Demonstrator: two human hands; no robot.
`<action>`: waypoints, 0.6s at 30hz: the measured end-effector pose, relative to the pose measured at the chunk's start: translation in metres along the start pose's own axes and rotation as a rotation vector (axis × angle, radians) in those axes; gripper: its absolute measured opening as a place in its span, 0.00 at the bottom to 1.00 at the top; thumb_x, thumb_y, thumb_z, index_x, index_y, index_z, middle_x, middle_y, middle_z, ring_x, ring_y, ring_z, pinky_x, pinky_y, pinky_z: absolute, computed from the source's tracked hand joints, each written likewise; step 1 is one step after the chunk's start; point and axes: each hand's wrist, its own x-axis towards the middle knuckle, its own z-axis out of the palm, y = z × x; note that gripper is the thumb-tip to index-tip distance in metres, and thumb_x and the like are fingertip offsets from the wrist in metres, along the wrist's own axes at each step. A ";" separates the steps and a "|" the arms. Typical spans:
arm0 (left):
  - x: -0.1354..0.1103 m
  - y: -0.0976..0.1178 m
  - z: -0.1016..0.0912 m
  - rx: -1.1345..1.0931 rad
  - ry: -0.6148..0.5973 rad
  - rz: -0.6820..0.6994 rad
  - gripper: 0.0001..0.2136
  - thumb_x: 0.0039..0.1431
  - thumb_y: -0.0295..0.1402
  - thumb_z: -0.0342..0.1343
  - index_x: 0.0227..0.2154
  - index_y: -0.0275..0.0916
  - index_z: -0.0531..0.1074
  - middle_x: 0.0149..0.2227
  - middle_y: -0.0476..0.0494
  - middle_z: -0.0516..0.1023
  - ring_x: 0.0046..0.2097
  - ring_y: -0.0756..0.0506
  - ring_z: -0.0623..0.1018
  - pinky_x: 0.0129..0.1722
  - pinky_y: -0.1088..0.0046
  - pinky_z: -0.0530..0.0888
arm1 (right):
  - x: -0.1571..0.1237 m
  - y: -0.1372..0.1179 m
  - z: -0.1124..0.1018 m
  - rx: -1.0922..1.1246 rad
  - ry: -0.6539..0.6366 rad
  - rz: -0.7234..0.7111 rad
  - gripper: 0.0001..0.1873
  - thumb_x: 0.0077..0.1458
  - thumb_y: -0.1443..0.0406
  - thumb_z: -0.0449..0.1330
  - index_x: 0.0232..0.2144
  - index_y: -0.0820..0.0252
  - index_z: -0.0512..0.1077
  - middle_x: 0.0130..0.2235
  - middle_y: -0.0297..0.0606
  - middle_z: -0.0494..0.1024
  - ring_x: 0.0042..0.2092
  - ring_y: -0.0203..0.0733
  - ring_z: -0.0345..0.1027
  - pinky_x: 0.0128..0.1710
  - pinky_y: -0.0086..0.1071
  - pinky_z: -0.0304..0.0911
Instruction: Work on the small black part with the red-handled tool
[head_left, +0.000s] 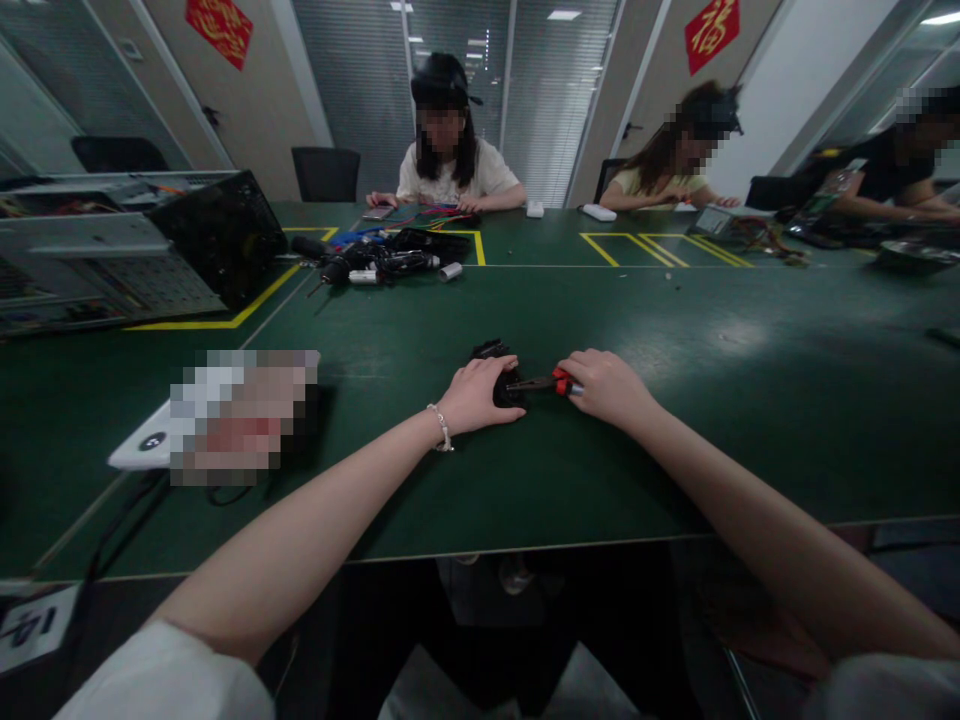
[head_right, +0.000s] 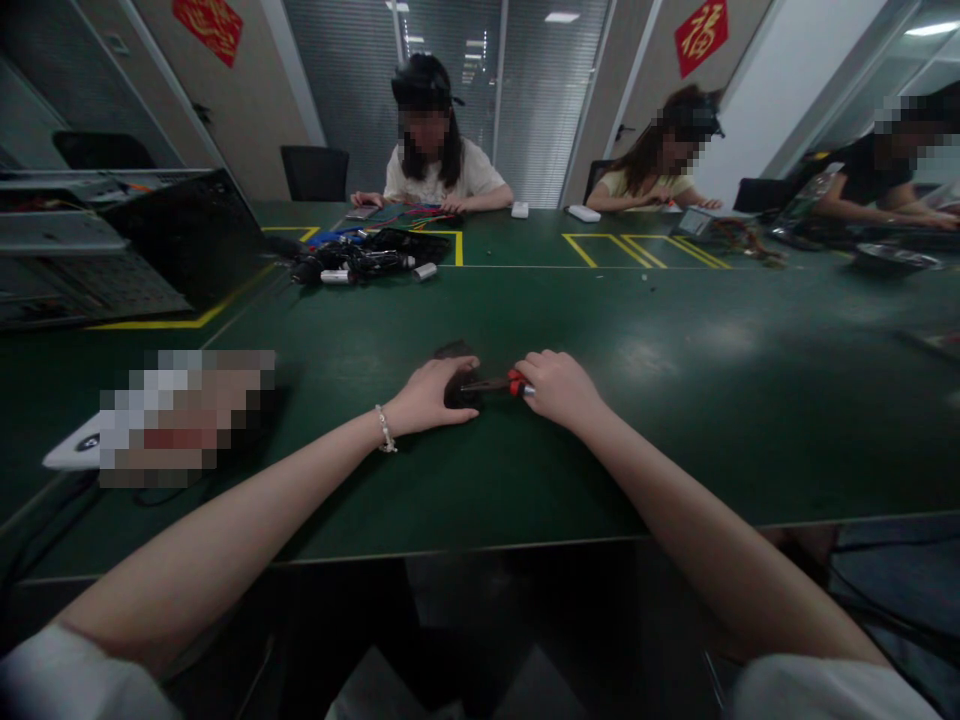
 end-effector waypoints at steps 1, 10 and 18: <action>0.000 0.000 0.000 0.000 -0.001 0.002 0.35 0.47 0.46 0.60 0.57 0.41 0.57 0.57 0.42 0.66 0.57 0.36 0.65 0.55 0.55 0.63 | 0.000 0.000 0.000 0.010 0.000 0.003 0.15 0.49 0.68 0.54 0.40 0.65 0.72 0.39 0.45 0.75 0.38 0.46 0.65 0.36 0.36 0.57; 0.000 0.000 -0.001 -0.001 -0.013 -0.005 0.35 0.48 0.46 0.60 0.58 0.41 0.57 0.57 0.41 0.66 0.58 0.36 0.64 0.55 0.54 0.63 | 0.000 -0.001 0.001 0.072 -0.028 0.037 0.15 0.49 0.68 0.55 0.41 0.65 0.72 0.38 0.44 0.75 0.38 0.45 0.66 0.37 0.35 0.57; 0.001 0.000 0.000 0.003 -0.005 0.002 0.34 0.48 0.46 0.60 0.57 0.42 0.58 0.57 0.42 0.66 0.58 0.36 0.65 0.55 0.54 0.63 | -0.001 -0.001 -0.001 0.006 0.012 -0.002 0.15 0.50 0.68 0.54 0.40 0.66 0.72 0.39 0.45 0.75 0.38 0.46 0.64 0.37 0.37 0.56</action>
